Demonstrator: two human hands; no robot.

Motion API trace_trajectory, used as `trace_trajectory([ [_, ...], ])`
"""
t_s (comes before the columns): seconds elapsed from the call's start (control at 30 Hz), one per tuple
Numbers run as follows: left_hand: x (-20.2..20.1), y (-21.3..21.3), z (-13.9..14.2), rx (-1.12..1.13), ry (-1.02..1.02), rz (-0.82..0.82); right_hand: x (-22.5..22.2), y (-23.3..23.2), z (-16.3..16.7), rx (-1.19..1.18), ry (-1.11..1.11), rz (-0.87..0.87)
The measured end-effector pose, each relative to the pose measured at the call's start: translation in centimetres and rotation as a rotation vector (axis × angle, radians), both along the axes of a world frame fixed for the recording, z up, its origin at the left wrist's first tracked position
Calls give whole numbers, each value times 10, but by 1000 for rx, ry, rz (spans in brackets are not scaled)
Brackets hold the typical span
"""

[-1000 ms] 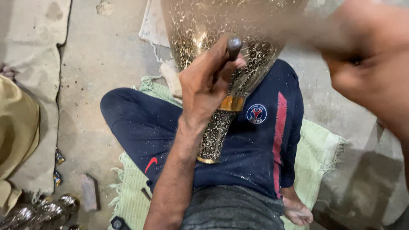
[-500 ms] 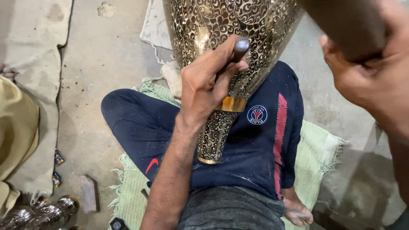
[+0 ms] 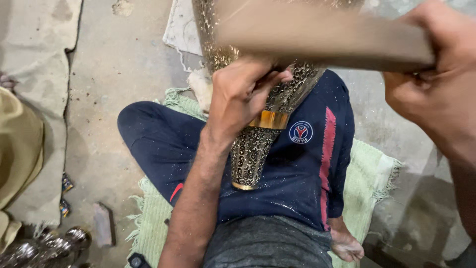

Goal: The person sits on the floor with a large engraved brass vase resting on their lap. They hold a small punch against the vase surface with one hand and strike it with a wooden mallet in the other hand, working around the patterned surface to shape or set the engraved design.

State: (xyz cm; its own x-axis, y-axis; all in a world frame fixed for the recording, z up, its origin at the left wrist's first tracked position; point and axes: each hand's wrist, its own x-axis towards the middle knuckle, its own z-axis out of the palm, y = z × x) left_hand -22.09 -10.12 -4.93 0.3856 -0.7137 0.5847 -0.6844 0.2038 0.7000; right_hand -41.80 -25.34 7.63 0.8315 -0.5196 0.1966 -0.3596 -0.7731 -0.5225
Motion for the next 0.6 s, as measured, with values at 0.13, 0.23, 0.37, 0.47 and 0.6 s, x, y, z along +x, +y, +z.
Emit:
trace_trajectory([
  [0.13,-4,3,-6,-23,149,-93,-5,-6,-6,-224,165,-14],
  [0.23,-11,-1,-10,-7,30,27,-7,-14,-12,-207,262,-100],
  [0.37,-9,4,-13,-28,62,2,-8,-14,-17,-174,179,-13],
  [0.47,-4,6,-13,-16,78,-23,-8,-7,-17,6,93,-82],
  [0.6,-2,4,-13,25,80,-27,-8,-4,-11,-122,180,-70],
])
